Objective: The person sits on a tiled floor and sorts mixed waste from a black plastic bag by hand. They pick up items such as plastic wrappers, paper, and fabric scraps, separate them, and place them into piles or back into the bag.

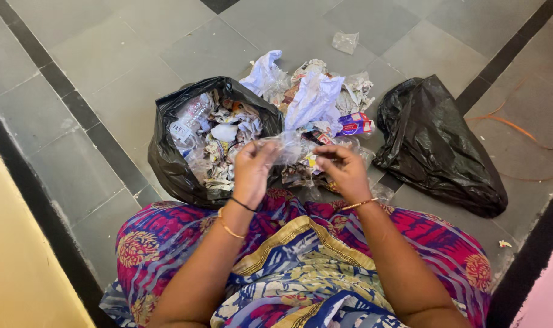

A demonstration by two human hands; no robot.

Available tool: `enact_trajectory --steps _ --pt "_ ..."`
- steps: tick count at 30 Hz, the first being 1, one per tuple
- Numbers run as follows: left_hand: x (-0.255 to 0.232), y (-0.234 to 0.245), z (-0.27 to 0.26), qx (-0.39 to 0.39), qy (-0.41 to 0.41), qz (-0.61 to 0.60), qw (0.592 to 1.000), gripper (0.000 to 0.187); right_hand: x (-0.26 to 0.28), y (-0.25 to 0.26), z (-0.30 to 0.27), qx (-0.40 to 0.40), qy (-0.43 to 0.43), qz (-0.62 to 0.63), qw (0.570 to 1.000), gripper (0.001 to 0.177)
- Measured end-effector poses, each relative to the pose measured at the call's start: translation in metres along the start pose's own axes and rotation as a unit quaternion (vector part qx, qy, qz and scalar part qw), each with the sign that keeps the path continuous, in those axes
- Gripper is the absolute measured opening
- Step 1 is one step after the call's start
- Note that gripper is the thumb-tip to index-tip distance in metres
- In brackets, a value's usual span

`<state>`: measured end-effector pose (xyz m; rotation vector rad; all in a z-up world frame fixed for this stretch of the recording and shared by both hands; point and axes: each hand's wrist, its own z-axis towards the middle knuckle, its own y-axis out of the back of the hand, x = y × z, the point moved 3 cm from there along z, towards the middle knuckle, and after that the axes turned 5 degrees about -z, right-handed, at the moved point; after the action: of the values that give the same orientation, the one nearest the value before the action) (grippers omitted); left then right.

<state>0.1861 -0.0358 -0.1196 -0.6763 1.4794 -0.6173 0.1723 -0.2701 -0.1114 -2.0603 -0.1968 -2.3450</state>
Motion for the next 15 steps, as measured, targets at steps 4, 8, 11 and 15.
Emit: enact_trajectory --steps 4,8,11,15 --pt "0.018 -0.030 -0.008 -0.003 -0.088 0.141 0.986 0.016 0.005 -0.009 -0.003 0.026 0.014 0.029 0.999 0.031" --pt "0.027 -0.046 -0.016 0.069 -0.104 0.156 0.980 0.021 0.006 -0.002 -0.003 -0.033 0.022 0.027 0.999 0.026" --pt "0.027 -0.050 -0.020 0.099 -0.115 0.194 0.969 0.023 0.007 0.005 -0.001 -0.043 0.031 0.064 0.997 0.029" --pt "0.023 -0.055 -0.025 0.124 -0.089 0.212 0.965 0.023 0.003 0.008 0.000 -0.029 -0.013 0.089 0.995 0.026"
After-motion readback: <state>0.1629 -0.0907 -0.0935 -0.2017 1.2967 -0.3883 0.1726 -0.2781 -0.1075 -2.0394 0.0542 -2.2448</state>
